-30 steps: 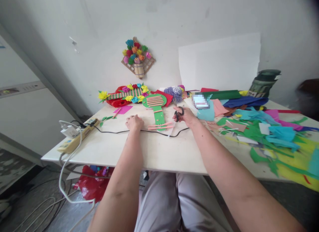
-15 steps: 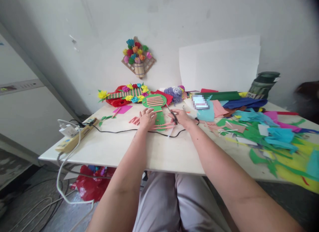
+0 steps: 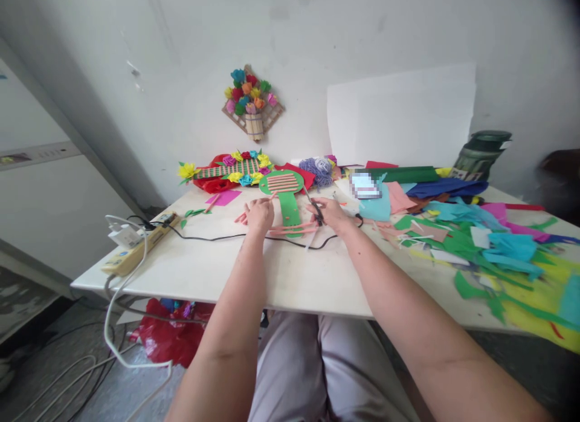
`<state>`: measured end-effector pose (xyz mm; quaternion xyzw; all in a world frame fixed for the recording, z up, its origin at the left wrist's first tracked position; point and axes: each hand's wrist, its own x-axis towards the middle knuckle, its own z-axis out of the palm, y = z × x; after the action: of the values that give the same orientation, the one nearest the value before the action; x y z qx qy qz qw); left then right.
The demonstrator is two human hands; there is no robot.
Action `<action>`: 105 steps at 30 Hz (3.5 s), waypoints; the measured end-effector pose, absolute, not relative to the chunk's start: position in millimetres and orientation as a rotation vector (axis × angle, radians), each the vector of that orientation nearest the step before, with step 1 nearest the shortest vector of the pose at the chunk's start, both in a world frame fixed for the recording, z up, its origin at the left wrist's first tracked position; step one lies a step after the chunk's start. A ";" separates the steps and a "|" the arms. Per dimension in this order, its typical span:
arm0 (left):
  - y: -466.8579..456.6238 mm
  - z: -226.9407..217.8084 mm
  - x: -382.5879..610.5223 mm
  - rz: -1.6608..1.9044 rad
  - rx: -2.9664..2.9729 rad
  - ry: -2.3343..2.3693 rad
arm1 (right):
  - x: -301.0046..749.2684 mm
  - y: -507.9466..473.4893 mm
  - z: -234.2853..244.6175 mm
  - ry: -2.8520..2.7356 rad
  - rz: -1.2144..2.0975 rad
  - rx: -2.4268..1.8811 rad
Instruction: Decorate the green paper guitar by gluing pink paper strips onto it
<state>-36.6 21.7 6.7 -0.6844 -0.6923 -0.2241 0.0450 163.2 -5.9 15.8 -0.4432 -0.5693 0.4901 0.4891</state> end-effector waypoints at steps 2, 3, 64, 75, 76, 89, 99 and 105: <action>16.0 10.2 -45.8 -0.652 -1.884 -2.243 | 163.1 -5.4 15.3 -1.381 1.187 -1.077; 13.6 11.0 -50.6 -0.613 -1.803 -2.309 | 163.1 -4.8 14.6 -1.385 1.188 -1.073; 12.2 0.0 12.3 -1.714 -2.074 -1.996 | 302.5 18.8 14.1 -1.339 -0.067 -2.260; 9.3 3.7 17.0 -1.664 -2.097 -1.995 | 314.3 18.1 1.0 -1.169 -0.027 -2.400; 9.0 4.1 17.0 -1.664 -2.100 -1.998 | 314.9 19.2 1.1 -1.165 -0.025 -2.409; 22.7 -5.8 5.1 -2.139 -2.020 -1.947 | 288.7 13.7 25.2 -1.428 -0.134 -2.441; 18.0 5.3 -21.4 -1.834 -2.022 -2.130 | 228.0 11.0 41.6 -2.026 0.037 -2.312; 14.2 9.5 -41.5 -1.414 -2.065 -2.265 | 216.7 12.4 26.3 -2.017 -0.122 -2.205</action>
<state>-41.5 14.2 9.5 -0.6076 -0.6665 -0.4161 -0.1165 216.7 12.4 26.3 -0.7351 -0.6726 -0.0405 0.0753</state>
